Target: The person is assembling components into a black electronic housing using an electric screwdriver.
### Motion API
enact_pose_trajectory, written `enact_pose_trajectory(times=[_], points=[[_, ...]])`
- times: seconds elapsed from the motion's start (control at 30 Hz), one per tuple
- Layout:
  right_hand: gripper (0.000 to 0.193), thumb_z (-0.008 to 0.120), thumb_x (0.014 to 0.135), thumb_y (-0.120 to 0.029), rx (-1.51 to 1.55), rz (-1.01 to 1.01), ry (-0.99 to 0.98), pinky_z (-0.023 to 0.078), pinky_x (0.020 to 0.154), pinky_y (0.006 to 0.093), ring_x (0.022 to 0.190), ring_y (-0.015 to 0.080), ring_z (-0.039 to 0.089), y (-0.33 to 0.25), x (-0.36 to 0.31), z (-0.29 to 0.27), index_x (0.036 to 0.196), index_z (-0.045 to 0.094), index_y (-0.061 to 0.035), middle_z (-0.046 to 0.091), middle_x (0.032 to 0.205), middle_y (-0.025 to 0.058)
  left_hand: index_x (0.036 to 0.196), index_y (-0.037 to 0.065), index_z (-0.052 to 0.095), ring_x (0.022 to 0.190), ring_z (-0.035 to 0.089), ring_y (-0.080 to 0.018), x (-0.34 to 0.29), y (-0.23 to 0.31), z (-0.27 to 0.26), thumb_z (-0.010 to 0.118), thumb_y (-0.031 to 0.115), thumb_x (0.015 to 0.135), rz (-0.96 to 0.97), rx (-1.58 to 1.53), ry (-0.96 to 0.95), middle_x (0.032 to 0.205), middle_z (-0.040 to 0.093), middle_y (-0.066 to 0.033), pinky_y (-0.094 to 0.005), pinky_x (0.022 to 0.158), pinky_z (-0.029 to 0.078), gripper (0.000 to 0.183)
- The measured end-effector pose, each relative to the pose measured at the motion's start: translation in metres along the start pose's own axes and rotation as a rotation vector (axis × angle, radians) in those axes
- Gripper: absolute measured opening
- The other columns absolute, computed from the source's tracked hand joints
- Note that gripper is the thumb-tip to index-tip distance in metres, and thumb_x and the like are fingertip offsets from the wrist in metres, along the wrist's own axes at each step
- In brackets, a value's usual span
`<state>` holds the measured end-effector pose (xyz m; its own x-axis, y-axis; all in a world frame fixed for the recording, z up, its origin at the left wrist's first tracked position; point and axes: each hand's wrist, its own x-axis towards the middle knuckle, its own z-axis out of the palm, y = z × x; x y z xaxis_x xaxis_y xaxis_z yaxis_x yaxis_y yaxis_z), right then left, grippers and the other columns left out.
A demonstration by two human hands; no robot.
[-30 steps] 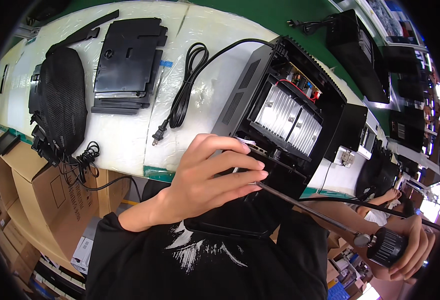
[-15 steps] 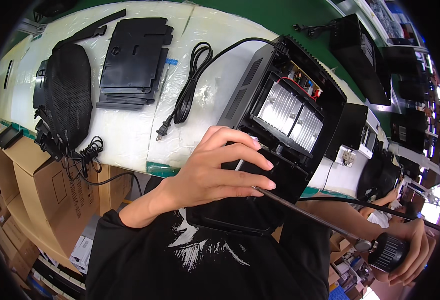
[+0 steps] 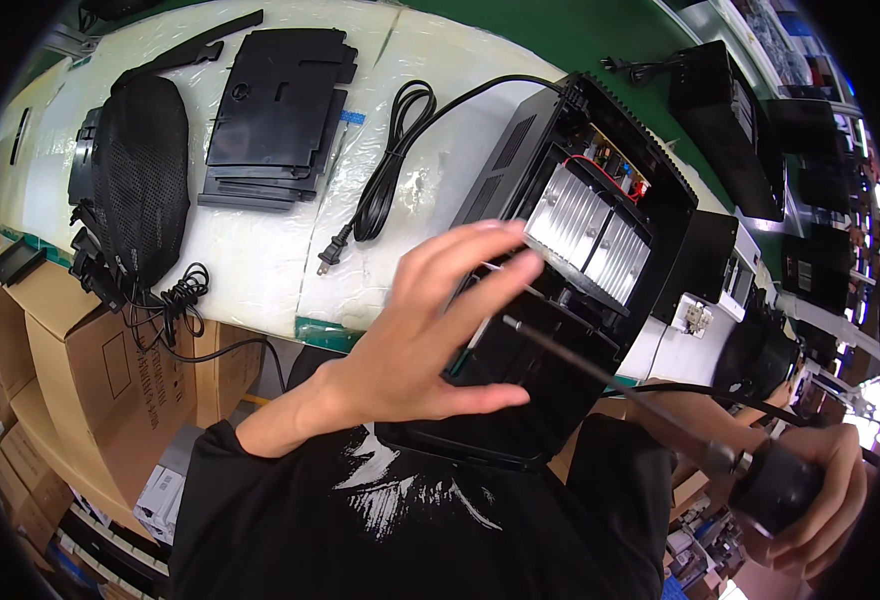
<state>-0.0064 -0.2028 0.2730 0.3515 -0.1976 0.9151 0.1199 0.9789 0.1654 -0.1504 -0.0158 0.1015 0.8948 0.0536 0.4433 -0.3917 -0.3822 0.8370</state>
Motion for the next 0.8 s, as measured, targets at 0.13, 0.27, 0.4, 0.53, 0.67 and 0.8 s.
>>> enact_pose_trajectory(times=[0.13,0.27,0.4,0.53,0.67,0.8], points=[[0.006,0.055,0.078,0.004,0.154,0.170,0.103,0.052,0.062,0.0170,0.063,0.0101,0.063,-0.010,-0.029,-0.011,0.075,0.060,0.0020,0.063,0.071,0.0057,0.141,-0.001,0.027,0.134,0.027,-0.0344,-0.024,0.007,0.007,0.066,0.005,0.071,-0.307,-0.161,0.069,0.144,0.027,-0.0196,-0.0400,0.109,0.024,0.080],[0.008,0.056,0.081,0.007,0.363,0.386,0.239,0.043,0.078,0.0054,0.073,0.0009,0.061,-0.016,-0.040,-0.016,0.085,0.054,0.0007,0.061,0.076,0.0001,0.142,0.000,0.026,0.138,0.023,-0.0311,-0.031,0.007,0.005,0.051,-0.008,0.068,-0.529,-0.357,-0.004,0.147,0.025,-0.0181,-0.0359,0.111,0.020,0.079],[0.014,0.062,0.078,0.007,-0.042,0.686,0.120,0.047,0.065,0.0096,0.061,0.0057,0.059,0.000,-0.040,-0.020,0.077,0.051,-0.0016,0.059,0.067,0.0029,0.143,0.004,0.027,0.138,0.025,-0.0277,-0.032,0.006,0.006,0.046,-0.011,0.065,-0.554,-0.335,-0.020,0.148,0.027,-0.0146,-0.0342,0.111,0.020,0.081],[0.023,0.068,0.077,0.002,-0.442,0.985,-0.025,0.052,0.051,0.0150,0.050,0.0119,0.058,0.020,-0.044,-0.025,0.070,0.047,-0.0041,0.056,0.058,0.0066,0.140,-0.001,0.031,0.138,0.026,-0.0273,-0.031,0.005,0.007,0.042,-0.011,0.060,-0.556,-0.383,0.027,0.146,0.031,-0.0176,-0.0331,0.112,0.018,0.082],[0.023,0.063,0.087,-0.024,-0.556,1.038,-0.188,0.051,0.069,0.0255,0.055,0.0140,0.062,0.044,-0.057,-0.027,0.077,0.051,-0.0071,0.061,0.064,0.0046,0.140,0.000,0.031,0.137,0.029,-0.0286,-0.032,0.001,0.008,0.045,-0.011,0.060,-0.559,-0.402,0.030,0.146,0.032,-0.0170,-0.0325,0.110,0.021,0.082],[0.028,0.060,0.089,-0.036,-0.525,1.392,-0.432,0.040,0.090,0.0303,0.064,0.0149,0.064,0.049,-0.041,-0.036,0.083,0.051,-0.0104,0.064,0.070,0.0028,0.141,0.002,0.032,0.136,0.031,-0.0299,-0.031,0.003,0.005,0.047,-0.012,0.060,-0.572,-0.370,0.029,0.146,0.033,-0.0160,-0.0325,0.109,0.026,0.083]])
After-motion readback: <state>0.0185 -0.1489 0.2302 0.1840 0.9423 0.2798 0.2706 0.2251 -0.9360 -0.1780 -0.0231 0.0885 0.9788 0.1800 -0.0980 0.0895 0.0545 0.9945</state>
